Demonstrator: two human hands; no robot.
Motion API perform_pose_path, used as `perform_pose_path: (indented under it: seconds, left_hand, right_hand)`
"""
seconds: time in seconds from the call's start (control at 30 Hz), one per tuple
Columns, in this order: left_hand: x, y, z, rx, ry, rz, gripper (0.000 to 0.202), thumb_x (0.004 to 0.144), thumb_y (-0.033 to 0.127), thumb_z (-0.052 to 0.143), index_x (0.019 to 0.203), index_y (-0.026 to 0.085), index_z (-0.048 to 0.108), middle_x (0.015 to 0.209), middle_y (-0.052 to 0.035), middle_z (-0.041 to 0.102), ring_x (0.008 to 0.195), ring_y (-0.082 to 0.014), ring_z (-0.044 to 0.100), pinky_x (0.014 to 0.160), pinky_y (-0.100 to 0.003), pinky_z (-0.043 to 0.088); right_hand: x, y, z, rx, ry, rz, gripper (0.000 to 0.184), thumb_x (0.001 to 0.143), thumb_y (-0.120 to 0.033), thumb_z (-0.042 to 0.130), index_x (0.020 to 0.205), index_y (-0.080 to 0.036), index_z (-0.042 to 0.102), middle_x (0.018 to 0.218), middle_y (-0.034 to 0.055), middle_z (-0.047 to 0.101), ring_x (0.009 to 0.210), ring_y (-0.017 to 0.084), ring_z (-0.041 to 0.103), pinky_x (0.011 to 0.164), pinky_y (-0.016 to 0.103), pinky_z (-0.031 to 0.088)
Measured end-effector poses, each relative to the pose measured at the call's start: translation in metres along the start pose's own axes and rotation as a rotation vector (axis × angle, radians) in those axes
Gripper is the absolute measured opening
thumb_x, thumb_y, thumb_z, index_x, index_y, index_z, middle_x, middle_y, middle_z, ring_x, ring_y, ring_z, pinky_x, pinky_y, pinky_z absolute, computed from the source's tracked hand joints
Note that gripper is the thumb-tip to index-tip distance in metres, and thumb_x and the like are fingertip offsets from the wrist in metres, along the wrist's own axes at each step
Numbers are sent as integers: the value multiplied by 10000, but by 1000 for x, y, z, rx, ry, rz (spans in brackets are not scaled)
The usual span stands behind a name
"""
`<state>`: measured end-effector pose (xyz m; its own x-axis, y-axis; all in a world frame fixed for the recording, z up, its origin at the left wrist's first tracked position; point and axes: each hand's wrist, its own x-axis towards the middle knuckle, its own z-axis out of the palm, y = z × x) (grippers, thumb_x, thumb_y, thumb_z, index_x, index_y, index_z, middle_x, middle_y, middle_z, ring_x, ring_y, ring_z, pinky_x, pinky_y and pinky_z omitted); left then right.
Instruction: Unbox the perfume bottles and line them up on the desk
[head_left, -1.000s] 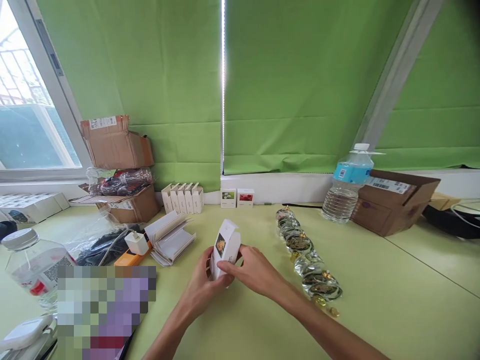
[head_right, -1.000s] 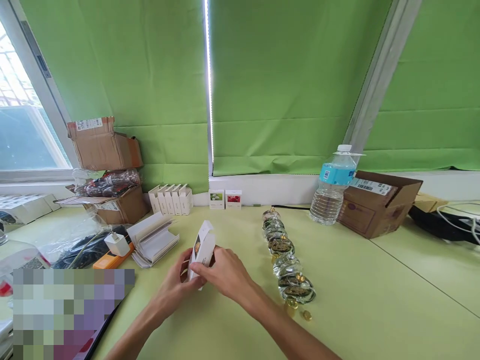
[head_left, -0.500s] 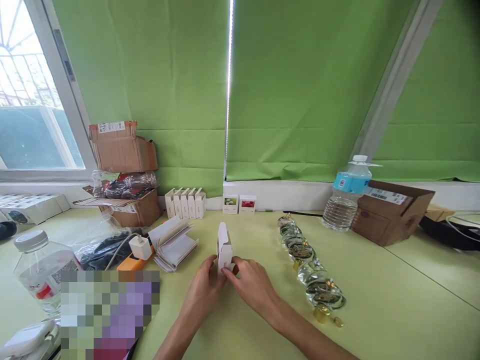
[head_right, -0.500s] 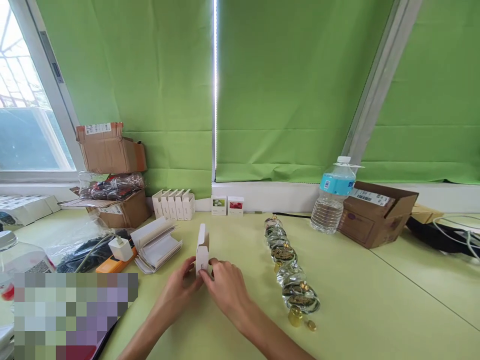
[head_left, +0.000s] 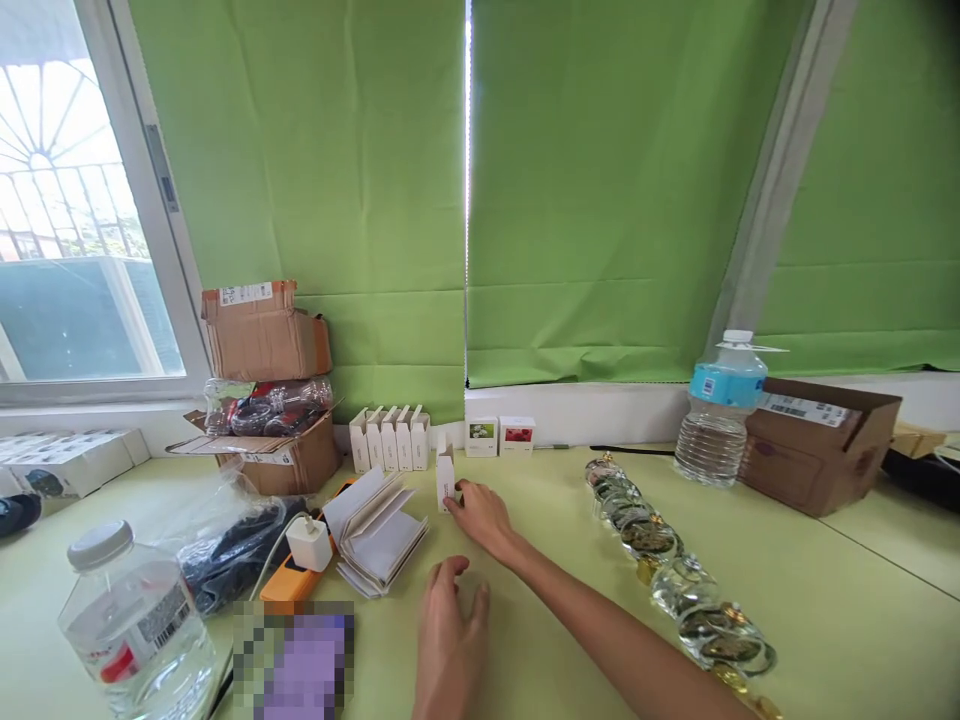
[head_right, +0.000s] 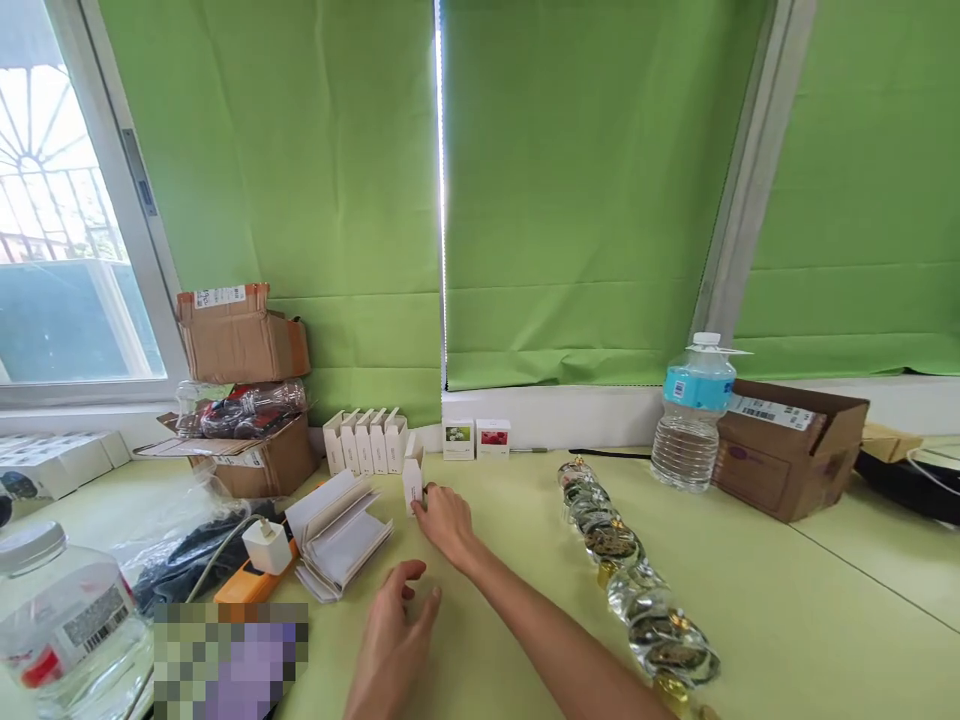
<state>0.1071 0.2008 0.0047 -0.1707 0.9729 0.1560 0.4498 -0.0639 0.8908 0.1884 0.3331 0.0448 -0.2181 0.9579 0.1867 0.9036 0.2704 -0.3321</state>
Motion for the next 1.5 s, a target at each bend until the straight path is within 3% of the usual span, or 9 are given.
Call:
perform_pose_path:
  seconds: [0.2,0.47,0.6,0.7,0.83,0.93,1.2,1.4,1.5]
  left_hand:
    - [0,7,-4,11,-19,-37,355,828,354,488,1128,176,554,1234,-127,564,1130,-276,508,937,-403,385]
    - [-4,14,-3,77,-36,35,337,846,312,471,1125,153,571,1188,-112,597,1124,-254,523,945,-367,390]
    - [-6,16,-2,130,-43,68,327,859,315,448,1121,162,570,1178,-107,601,1136,-252,524,949,-376,393]
    - [-8,17,-1,165,-47,115,305,865,310,438,1093,164,577,1157,-109,608,1134,-250,527,947,-380,398]
    - [-8,17,1,209,-68,132,280,861,312,445,1053,174,596,1149,-110,610,1123,-256,536,942,-390,406]
    - [-6,13,3,239,-95,141,284,863,297,431,1048,161,598,1143,-121,610,1115,-260,537,944,-403,405]
    - [-4,4,8,276,-111,163,293,857,306,428,1042,162,602,1130,-116,613,1098,-254,540,938,-390,407]
    - [-5,9,3,278,-115,181,317,871,346,408,1040,161,602,1125,-116,611,1101,-254,534,943,-394,400]
    - [-4,11,0,280,-112,191,322,865,362,415,1033,164,606,1118,-115,617,1091,-258,547,939,-394,404]
  right_hand:
    - [74,-11,18,-31,20,64,322,919,-340,544,1185,-157,554,1170,83,583,993,204,597,842,415,509]
    - [87,1,41,-105,72,25,312,917,-323,551,1183,-161,556,1172,84,581,988,203,598,830,402,516]
    - [88,15,30,-160,169,-19,309,921,-317,539,1187,-160,555,1201,91,569,1037,215,578,872,420,492]
    - [93,33,14,-213,275,-21,334,923,-185,473,1249,-132,525,1330,159,489,1236,257,439,1001,408,384]
    - [101,67,-7,-285,384,53,614,807,-43,477,1403,-56,333,1499,232,248,1395,321,167,1074,456,237]
    - [103,93,-16,-341,404,73,773,737,-36,533,1448,-64,232,1522,231,188,1410,346,88,1075,511,184]
    - [96,114,-25,-504,407,15,579,771,-57,540,1335,-105,418,1261,212,521,1208,310,406,1092,539,93]
    - [78,105,-37,-608,349,-69,304,858,-202,578,1150,-123,570,1108,108,612,1074,253,531,1041,491,261]
    - [59,97,-41,-636,326,-128,308,825,-142,596,1126,-79,583,1074,142,635,1029,262,561,1014,477,301]
